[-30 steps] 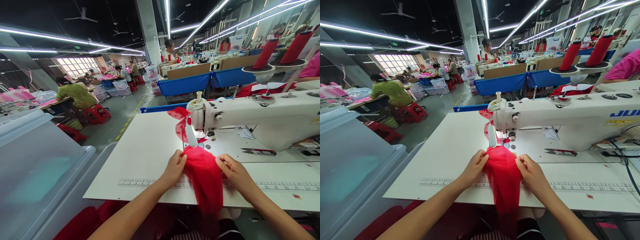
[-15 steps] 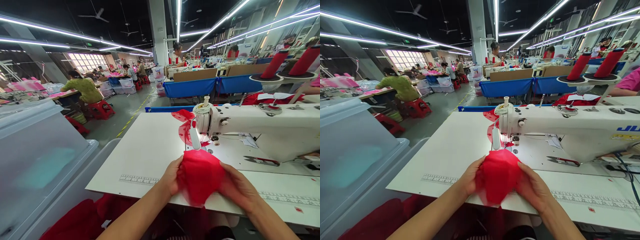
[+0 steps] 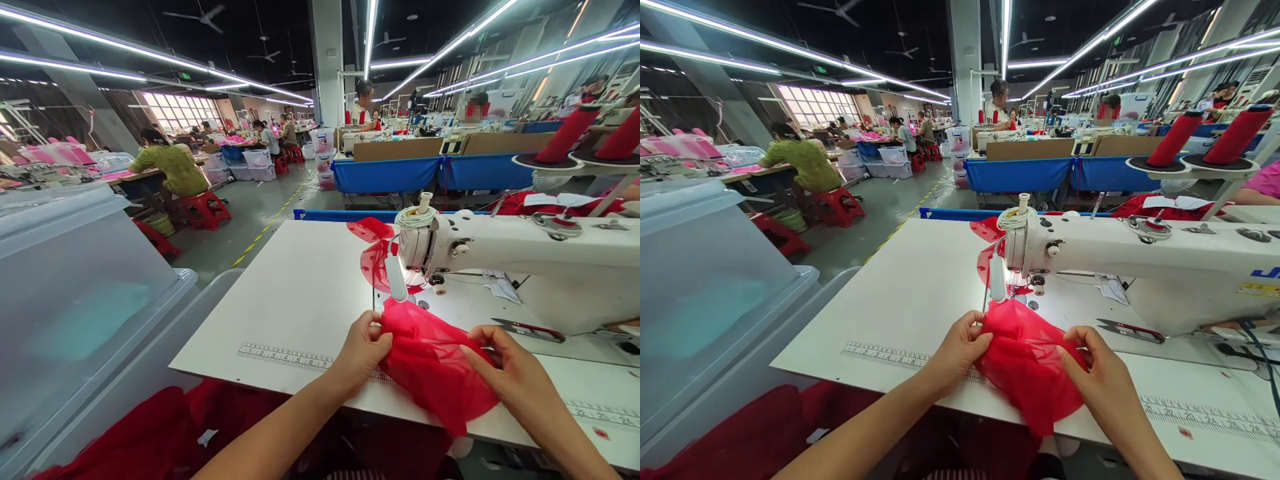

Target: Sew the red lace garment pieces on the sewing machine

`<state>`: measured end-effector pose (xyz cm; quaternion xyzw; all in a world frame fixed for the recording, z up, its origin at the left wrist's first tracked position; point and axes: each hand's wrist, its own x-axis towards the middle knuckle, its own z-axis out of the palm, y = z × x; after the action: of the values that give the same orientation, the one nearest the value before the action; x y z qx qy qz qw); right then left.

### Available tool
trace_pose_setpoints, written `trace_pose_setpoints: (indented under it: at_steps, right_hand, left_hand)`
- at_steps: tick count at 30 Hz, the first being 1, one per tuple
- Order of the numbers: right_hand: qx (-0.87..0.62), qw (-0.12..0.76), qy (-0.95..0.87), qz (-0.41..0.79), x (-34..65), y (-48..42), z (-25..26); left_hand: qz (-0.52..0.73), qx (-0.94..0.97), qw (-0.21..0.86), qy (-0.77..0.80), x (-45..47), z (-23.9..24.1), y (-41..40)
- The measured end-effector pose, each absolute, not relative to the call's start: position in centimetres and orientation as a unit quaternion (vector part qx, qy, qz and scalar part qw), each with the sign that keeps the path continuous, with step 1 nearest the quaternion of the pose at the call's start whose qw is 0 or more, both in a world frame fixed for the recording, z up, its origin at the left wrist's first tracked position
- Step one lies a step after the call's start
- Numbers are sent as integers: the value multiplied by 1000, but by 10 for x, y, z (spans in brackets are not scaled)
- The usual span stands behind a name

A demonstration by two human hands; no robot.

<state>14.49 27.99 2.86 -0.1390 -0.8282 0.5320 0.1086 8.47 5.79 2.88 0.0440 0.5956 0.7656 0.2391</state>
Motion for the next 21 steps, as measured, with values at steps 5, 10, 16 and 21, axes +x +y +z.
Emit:
trace_pose_setpoints:
  at_steps: [5, 10, 16, 21]
  right_hand:
    - [-84, 64, -761, 639, 168, 223, 39]
    - [133, 157, -857, 472, 179, 185, 18]
    - [86, 173, -875, 444, 182, 213, 7]
    - [-126, 69, -841, 521, 159, 251, 17]
  left_hand:
    - [648, 147, 212, 716, 96, 29, 75]
    - [789, 0, 344, 508, 100, 29, 81]
    - [843, -6, 327, 427, 101, 22, 75]
    - [867, -35, 336, 366, 103, 15, 84]
